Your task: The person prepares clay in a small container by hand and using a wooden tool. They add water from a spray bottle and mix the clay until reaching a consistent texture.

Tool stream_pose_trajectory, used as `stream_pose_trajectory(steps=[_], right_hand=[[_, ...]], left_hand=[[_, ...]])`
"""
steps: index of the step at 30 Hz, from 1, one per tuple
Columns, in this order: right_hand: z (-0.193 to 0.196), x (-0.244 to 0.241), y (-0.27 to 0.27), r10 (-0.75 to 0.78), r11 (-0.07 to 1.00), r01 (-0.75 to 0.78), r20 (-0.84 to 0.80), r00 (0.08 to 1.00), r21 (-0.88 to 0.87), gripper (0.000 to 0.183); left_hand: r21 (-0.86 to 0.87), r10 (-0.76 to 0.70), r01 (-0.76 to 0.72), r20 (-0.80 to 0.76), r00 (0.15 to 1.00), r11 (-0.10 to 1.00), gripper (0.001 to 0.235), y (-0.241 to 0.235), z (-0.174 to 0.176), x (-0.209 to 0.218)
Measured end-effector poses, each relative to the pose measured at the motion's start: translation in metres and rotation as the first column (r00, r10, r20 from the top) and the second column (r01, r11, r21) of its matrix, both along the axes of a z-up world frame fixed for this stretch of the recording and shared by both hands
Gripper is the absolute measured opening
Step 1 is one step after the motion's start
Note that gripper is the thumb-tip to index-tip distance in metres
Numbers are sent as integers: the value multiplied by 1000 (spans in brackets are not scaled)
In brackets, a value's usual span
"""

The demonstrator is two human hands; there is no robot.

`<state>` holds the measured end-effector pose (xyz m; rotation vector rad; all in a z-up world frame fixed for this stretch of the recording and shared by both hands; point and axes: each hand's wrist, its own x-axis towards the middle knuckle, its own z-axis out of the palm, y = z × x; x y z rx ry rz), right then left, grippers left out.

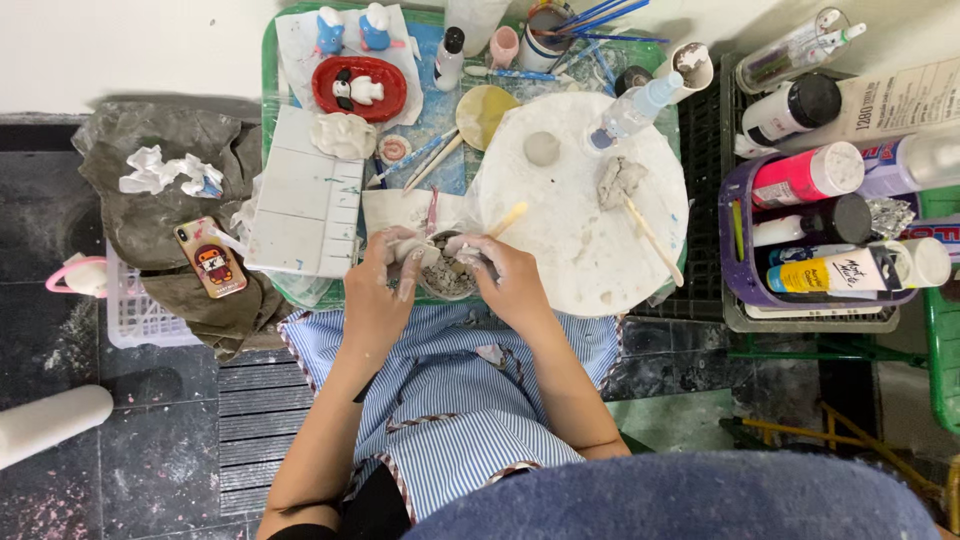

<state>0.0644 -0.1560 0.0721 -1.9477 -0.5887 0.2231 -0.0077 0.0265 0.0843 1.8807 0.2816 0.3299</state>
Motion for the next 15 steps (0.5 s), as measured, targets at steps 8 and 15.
stream_pose_trajectory(steps=[8,15], right_hand=[[-7,2,6,15,993,6,177,984,-117,26],[-13,2,10,34,983,22,299,954,-183,23]], left_hand=[[72,-35,41,-88,996,997,29,2,-4,6],[102,-37,42,-51,998,994,29,-3,1,8]])
